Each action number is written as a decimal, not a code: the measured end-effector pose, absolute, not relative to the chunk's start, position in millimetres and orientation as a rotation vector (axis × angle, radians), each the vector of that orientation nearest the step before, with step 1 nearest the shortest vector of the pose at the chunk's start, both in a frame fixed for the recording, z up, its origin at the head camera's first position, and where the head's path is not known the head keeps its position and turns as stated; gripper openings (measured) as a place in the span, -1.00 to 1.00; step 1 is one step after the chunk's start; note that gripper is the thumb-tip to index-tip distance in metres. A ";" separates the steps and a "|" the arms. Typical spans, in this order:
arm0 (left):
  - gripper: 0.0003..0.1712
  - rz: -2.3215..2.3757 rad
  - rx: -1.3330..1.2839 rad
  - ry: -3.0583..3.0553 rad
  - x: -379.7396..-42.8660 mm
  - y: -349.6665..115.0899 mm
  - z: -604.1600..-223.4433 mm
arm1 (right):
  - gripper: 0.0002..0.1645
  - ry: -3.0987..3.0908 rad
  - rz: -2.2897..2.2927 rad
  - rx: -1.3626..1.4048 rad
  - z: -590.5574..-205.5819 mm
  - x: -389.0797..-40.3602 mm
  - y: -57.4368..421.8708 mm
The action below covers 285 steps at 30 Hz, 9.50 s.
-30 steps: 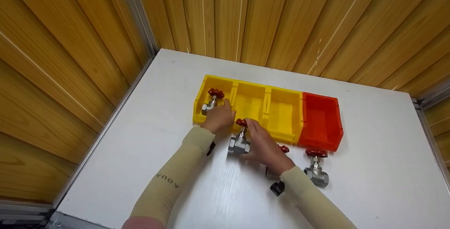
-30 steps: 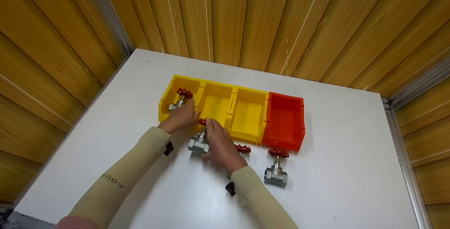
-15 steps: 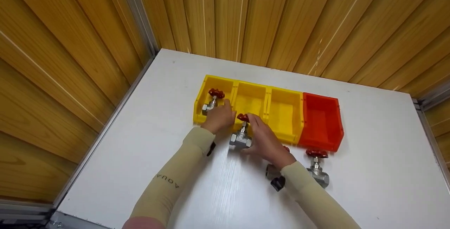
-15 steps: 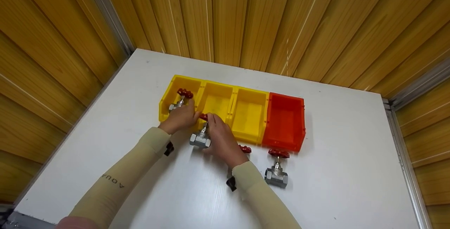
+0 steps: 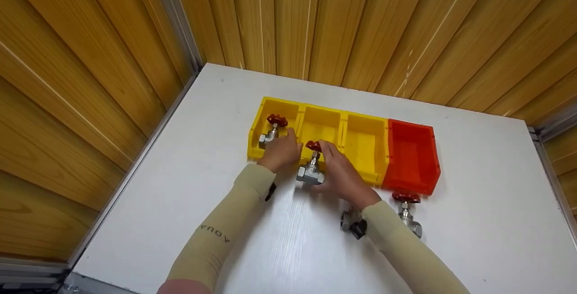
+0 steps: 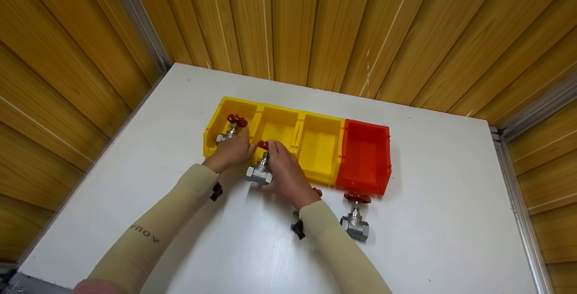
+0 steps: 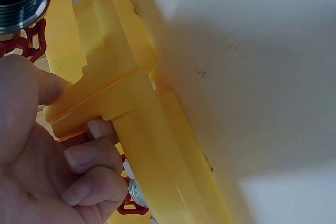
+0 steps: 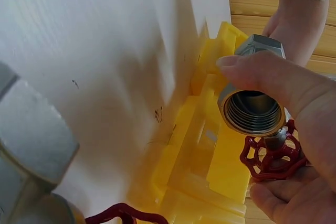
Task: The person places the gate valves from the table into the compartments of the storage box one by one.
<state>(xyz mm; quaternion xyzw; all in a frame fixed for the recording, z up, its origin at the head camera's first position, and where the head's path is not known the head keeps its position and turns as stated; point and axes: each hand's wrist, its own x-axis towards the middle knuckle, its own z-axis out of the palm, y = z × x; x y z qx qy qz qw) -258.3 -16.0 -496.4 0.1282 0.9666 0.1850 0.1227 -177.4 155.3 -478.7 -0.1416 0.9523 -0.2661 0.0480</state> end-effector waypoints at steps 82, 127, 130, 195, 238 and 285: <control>-0.47 0.525 0.330 2.805 -256.3 -13.9 -498.3 | 0.26 2.953 -0.705 -0.433 -472.6 -237.9 161.5; -0.34 0.499 0.322 2.804 -257.0 -14.1 -500.6 | 0.24 2.848 -0.508 -0.425 -492.3 -274.7 158.7; -0.32 0.509 0.309 2.798 -257.0 -13.6 -500.1 | 0.23 2.846 -0.504 -0.419 -494.6 -275.6 158.9; -0.46 0.513 0.320 2.812 -256.8 -12.2 -498.1 | 0.19 2.714 -0.881 -0.219 -462.8 -261.9 177.6; -0.08 0.560 0.269 2.956 -255.6 -21.2 -498.2 | 0.20 2.708 -0.972 -0.139 -462.0 -209.4 211.5; -0.43 0.462 0.496 3.152 -234.9 31.0 -494.4 | 0.19 2.733 -0.825 -0.048 -471.8 -155.5 248.2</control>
